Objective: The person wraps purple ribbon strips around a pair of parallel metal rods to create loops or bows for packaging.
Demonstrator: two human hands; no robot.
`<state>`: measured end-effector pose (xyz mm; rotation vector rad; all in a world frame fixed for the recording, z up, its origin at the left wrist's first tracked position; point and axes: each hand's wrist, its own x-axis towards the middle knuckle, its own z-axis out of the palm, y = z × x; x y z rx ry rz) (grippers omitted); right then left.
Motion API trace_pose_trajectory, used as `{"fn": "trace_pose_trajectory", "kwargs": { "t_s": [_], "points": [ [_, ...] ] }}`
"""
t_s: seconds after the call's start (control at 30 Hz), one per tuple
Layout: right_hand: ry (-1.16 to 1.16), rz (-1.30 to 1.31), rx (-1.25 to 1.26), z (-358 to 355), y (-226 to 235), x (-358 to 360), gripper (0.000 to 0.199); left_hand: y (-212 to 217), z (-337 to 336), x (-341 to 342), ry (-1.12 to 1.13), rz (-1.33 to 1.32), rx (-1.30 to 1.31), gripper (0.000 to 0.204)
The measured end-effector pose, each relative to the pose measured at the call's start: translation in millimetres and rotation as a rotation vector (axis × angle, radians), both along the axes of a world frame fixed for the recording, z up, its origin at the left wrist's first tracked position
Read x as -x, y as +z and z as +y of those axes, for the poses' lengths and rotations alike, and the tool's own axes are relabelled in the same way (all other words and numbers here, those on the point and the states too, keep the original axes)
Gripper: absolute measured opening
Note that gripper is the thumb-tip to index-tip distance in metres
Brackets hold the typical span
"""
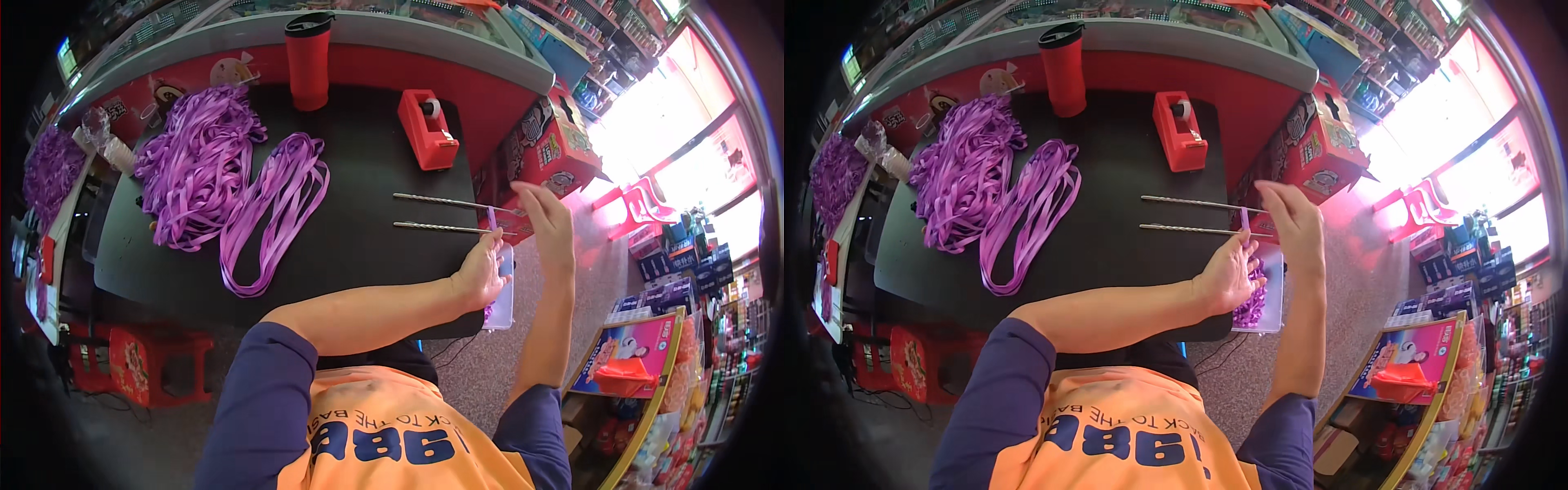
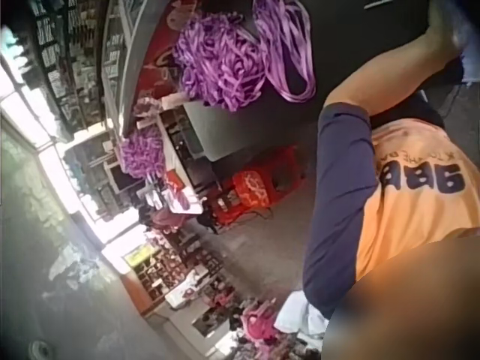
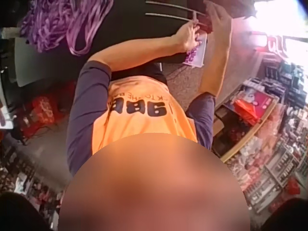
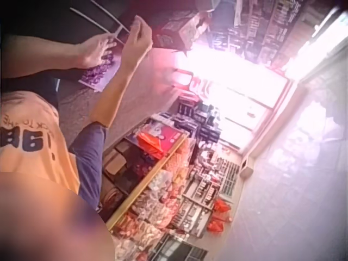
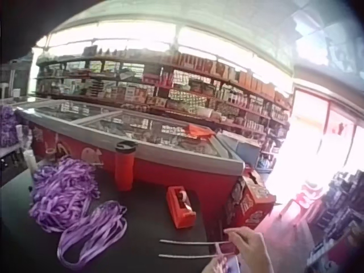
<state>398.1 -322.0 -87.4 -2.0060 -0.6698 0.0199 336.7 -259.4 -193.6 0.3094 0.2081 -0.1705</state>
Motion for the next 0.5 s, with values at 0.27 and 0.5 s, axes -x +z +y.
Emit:
{"fn": "trace_pose_trajectory", "kwargs": {
  "t_s": [0.27, 0.5],
  "points": [
    [0.187, -0.095, 0.088, 112.0, -21.3, -96.4, 0.031, -10.9, -7.3, -5.8, -0.038, -0.082, 0.02, 0.079],
    [0.091, 0.501, 0.202, 149.8, -8.8, -104.8, 0.025, -9.0, -8.3, -7.0, 0.02, -0.065, 0.005, 0.059]
  ]
}}
